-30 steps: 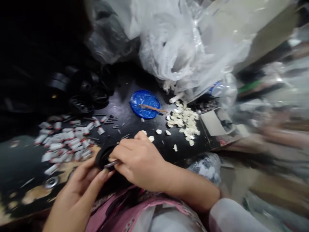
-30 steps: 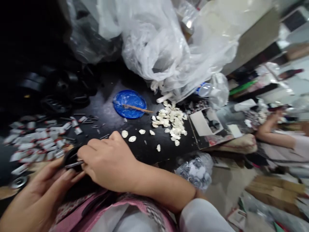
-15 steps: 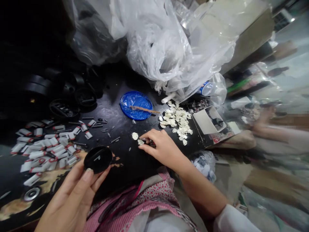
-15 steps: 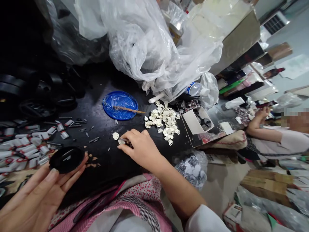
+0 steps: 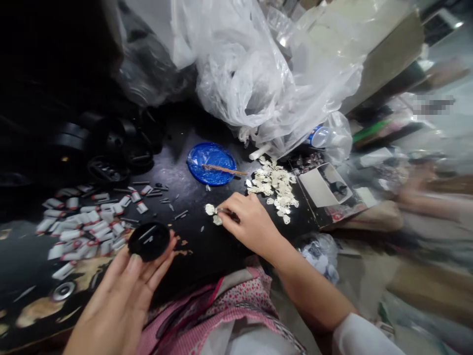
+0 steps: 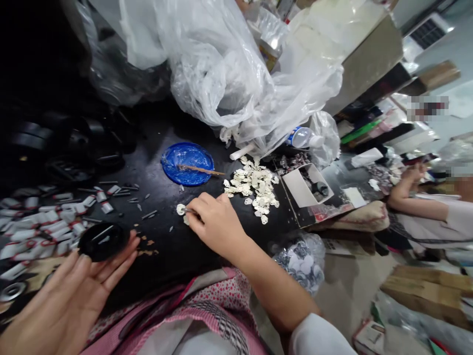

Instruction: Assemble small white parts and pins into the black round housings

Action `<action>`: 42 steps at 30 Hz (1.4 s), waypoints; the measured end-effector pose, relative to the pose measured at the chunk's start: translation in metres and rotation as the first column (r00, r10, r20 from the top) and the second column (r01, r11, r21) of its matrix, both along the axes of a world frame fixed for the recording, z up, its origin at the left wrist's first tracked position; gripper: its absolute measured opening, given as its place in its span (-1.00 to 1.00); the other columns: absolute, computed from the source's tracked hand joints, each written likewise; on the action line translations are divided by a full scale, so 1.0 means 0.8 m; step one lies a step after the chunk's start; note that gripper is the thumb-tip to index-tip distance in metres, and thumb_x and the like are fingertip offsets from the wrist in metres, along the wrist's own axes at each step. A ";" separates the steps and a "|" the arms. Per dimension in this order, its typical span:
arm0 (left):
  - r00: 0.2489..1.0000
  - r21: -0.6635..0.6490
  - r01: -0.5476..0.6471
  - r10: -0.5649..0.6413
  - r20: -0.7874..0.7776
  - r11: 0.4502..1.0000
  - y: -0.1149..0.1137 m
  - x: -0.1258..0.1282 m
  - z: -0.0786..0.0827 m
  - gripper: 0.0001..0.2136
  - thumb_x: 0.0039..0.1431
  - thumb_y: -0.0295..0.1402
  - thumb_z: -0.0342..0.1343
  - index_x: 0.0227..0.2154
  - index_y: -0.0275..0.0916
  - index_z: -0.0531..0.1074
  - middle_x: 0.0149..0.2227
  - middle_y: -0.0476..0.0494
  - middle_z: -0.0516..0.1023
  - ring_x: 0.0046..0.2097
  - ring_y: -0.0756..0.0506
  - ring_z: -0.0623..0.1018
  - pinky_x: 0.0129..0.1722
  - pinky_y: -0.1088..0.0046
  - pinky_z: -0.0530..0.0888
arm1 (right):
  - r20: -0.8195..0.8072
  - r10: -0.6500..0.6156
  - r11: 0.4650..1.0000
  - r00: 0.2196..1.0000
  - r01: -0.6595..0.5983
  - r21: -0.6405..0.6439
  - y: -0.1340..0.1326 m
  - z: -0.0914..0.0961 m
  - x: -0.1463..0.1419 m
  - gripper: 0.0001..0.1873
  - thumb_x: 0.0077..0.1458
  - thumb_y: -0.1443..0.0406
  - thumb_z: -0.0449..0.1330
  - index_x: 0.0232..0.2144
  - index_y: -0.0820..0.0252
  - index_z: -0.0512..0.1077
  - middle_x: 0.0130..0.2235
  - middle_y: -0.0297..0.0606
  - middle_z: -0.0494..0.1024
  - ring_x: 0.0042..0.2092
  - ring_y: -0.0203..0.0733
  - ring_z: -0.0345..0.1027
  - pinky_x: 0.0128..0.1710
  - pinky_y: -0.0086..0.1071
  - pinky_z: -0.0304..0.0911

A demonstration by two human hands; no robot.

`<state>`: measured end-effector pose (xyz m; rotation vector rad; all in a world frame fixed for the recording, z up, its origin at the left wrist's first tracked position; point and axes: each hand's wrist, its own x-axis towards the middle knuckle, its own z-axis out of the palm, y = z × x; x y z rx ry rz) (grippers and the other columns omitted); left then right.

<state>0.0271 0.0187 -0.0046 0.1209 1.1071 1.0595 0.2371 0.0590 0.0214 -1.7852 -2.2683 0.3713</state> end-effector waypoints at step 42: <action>0.995 0.164 -0.098 0.098 0.003 0.982 0.004 0.008 0.002 -0.80 -0.14 -0.41 0.35 -0.47 -0.19 0.42 -0.48 0.13 0.47 -0.47 0.14 0.43 -0.45 0.74 0.40 | -0.208 0.361 0.920 0.909 -0.312 0.236 -0.026 0.000 -0.087 -0.85 0.18 0.36 0.13 -0.42 0.21 0.47 -0.57 -0.42 0.43 -0.51 -0.34 0.15 -0.35 -0.30 -0.13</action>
